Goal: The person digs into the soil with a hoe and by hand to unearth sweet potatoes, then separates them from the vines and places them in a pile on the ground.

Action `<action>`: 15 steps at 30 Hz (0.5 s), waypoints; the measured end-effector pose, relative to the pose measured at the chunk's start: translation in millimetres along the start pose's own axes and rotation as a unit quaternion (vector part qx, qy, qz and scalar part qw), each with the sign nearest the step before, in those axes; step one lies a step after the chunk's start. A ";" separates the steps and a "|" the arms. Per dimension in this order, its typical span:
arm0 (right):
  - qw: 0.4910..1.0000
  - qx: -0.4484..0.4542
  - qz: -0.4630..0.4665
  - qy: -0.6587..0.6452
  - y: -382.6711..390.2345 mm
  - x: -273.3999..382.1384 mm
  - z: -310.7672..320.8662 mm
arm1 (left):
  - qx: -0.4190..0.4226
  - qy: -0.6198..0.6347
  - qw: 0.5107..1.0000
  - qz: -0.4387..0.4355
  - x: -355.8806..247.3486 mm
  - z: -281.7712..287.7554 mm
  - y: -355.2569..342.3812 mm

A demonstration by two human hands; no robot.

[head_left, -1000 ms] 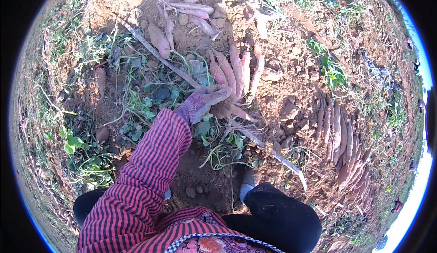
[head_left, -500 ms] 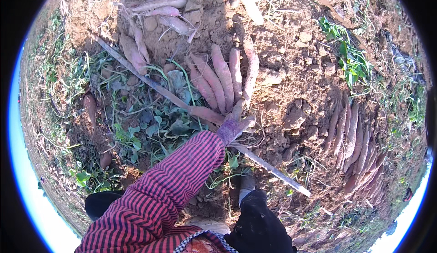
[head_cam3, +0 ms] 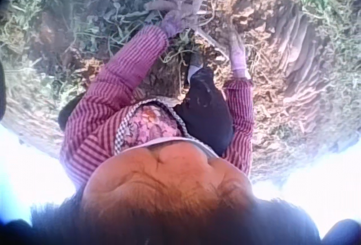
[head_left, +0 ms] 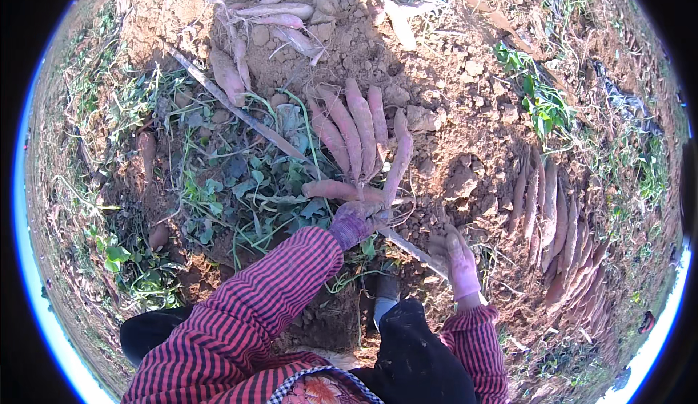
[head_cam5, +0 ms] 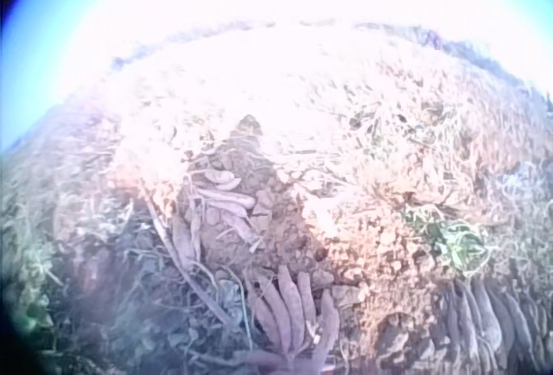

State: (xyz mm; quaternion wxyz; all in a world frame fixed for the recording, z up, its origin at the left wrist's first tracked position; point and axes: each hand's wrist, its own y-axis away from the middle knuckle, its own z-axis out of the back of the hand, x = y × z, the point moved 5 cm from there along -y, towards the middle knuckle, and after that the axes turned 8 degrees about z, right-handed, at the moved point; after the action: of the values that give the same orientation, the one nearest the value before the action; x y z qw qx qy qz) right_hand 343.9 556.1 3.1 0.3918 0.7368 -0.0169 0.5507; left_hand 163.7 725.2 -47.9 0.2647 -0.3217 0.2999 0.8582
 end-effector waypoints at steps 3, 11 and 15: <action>0.957 0.101 -0.053 -0.268 -70.1 -9.2 -79.1 | 0.089 -0.121 0.986 -0.073 -20.6 -3.3 14.3; 0.740 -0.010 0.386 0.550 -72.8 16.3 -90.2 | 0.387 -0.247 0.888 -0.019 -13.5 -5.8 68.7; 0.655 -0.267 0.100 0.699 -104.5 83.9 36.1 | -0.020 0.202 0.979 0.032 17.1 51.0 64.2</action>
State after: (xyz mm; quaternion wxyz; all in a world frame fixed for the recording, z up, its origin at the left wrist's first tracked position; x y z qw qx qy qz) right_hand 453.3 641.0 10.8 0.4099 -0.0086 0.0422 0.9111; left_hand 90.9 721.0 -6.7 0.1645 -0.4835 0.3396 0.7898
